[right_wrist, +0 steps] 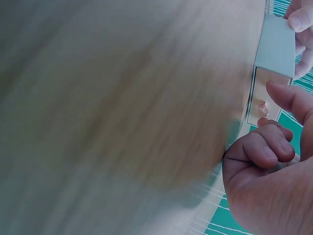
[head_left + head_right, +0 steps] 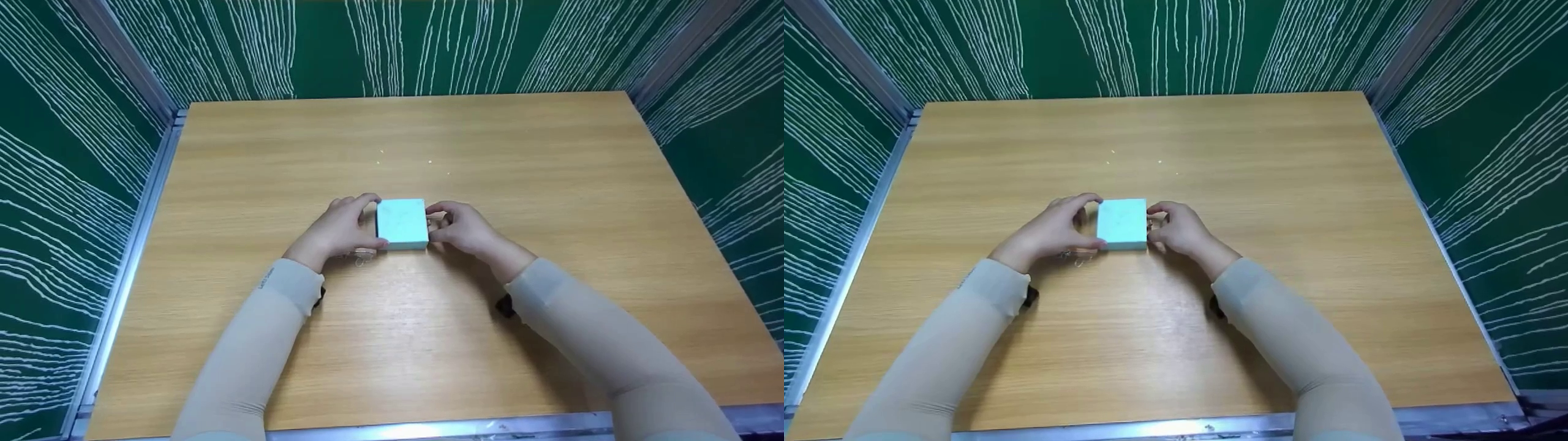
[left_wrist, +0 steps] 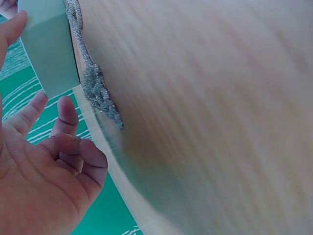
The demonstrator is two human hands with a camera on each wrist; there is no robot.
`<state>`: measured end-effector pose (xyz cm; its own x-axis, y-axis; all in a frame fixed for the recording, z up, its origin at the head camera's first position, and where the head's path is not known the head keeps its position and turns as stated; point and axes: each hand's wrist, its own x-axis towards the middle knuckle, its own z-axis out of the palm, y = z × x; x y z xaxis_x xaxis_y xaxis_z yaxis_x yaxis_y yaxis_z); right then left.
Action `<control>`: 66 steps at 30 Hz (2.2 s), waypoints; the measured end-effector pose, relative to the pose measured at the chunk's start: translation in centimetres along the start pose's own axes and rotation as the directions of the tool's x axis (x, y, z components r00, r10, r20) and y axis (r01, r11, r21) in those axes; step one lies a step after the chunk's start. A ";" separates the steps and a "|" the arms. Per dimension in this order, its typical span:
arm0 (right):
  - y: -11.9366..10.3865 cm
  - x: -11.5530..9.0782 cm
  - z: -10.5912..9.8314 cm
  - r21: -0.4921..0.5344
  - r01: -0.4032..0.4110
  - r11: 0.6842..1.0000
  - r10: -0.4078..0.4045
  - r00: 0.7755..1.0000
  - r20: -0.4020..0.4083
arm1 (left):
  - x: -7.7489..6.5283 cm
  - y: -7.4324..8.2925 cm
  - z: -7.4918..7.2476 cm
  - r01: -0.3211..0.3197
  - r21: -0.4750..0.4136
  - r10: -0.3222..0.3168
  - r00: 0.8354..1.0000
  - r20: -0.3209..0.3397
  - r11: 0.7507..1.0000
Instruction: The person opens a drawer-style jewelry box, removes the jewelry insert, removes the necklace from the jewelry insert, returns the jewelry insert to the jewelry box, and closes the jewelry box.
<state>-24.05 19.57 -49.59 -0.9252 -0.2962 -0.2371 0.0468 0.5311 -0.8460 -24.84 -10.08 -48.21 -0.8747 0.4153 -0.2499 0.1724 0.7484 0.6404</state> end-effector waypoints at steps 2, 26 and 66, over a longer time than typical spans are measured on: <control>0.0 0.0 0.1 -0.002 -0.002 1.000 0.002 1.000 -0.003 | 0.0 0.0 0.0 0.002 0.008 -0.002 1.000 -0.002 1.000; 1.5 -1.7 -2.3 0.071 -0.086 0.994 0.093 0.990 -0.110 | 0.3 0.8 0.1 0.014 0.024 -0.014 1.000 -0.002 1.000; 1.9 -3.0 -2.4 0.092 -0.138 0.986 0.146 0.986 -0.084 | 6.7 4.7 1.1 0.042 0.124 -0.037 0.998 -0.045 0.991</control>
<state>-22.09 23.35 -49.37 -0.9370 -0.1477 -0.3166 0.2083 0.4912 -0.8457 -29.40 -3.22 -47.69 -0.9000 0.3636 -0.2405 0.1899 0.8235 0.5346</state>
